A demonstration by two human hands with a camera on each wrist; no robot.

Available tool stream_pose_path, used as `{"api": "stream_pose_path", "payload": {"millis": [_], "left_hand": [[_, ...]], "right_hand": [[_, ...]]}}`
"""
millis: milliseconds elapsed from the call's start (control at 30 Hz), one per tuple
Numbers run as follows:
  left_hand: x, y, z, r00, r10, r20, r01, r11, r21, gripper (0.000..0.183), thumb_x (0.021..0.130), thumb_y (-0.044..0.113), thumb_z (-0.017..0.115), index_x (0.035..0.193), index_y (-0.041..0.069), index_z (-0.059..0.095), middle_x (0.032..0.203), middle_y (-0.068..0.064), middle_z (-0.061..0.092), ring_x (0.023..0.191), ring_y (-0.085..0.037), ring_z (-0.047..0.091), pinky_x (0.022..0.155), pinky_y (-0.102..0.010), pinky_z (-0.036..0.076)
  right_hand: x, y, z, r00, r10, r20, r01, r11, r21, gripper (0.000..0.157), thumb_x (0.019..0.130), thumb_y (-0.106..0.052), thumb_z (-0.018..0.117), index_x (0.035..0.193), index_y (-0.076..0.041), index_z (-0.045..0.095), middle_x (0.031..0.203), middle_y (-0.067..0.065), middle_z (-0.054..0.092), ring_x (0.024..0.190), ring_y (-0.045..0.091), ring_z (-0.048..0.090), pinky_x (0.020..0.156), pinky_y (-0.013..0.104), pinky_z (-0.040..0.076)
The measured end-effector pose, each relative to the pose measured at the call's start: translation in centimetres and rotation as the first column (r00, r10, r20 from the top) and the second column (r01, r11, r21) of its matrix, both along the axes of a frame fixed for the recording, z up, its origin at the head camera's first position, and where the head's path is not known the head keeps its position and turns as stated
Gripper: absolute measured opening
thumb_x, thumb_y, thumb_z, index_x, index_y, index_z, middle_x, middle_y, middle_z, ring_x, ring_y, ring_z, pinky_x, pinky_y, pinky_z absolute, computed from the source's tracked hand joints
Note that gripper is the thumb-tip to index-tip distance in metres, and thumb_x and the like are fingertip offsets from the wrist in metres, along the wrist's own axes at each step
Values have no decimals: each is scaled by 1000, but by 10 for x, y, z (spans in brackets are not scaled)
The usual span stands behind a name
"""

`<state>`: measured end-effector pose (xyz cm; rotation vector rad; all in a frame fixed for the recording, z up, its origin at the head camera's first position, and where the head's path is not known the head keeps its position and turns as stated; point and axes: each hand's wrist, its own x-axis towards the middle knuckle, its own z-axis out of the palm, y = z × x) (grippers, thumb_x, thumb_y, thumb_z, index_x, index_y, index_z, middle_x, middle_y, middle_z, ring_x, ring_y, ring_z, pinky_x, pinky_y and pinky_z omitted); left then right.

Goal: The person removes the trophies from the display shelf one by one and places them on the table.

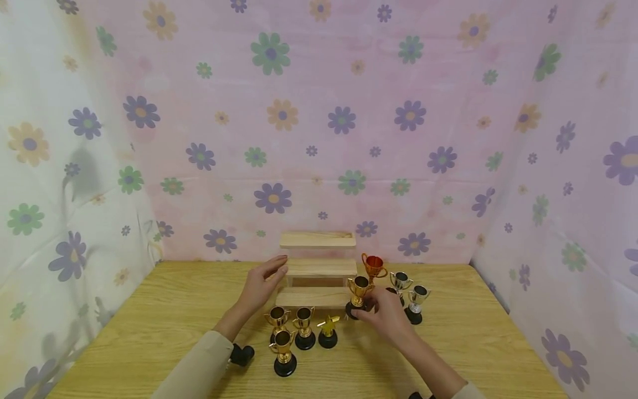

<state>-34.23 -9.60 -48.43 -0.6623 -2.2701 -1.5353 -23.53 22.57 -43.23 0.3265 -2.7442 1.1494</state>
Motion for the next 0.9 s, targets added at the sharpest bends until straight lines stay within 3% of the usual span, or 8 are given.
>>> {"api": "stream_pose_path", "payload": {"millis": [133, 300, 467, 900], "left_hand": [[0, 0, 0, 1000, 6, -3, -6, 1000, -3, 41, 104, 21, 63, 137, -3, 63, 147, -20, 56, 138, -35, 52, 110, -51, 45], [1, -1, 0, 999, 15, 28, -15, 1000, -9, 41, 105, 25, 62, 138, 1, 63, 149, -12, 56, 139, -31, 51, 112, -48, 45], [2, -1, -1, 999, -2, 32, 1, 1000, 9, 41, 105, 23, 62, 138, 0, 63, 149, -18, 54, 139, -32, 51, 112, -49, 45], [2, 1, 1, 999, -4, 52, 3, 1000, 17, 39, 105, 20, 62, 138, -1, 63, 149, -20, 54, 139, -31, 51, 112, -47, 44]], "right_hand": [[1, 2, -8, 1000, -15, 7, 15, 1000, -7, 23, 82, -20, 88, 94, -8, 72, 84, 0, 64, 73, 14, 57, 60, 24, 48], [-1, 4, -22, 1000, 29, 5, -29, 999, 18, 23, 81, -21, 88, 90, -7, 73, 79, -2, 64, 70, 11, 56, 60, 24, 48], [-1, 7, -35, 996, 93, 15, -93, 995, 32, 22, 80, -22, 88, 89, -7, 74, 79, -4, 67, 70, 7, 58, 62, 24, 49], [-3, 14, -50, 989, 135, 55, -135, 991, -2, 19, 80, -20, 88, 89, -9, 76, 82, -2, 68, 72, 9, 62, 62, 24, 52]]}}
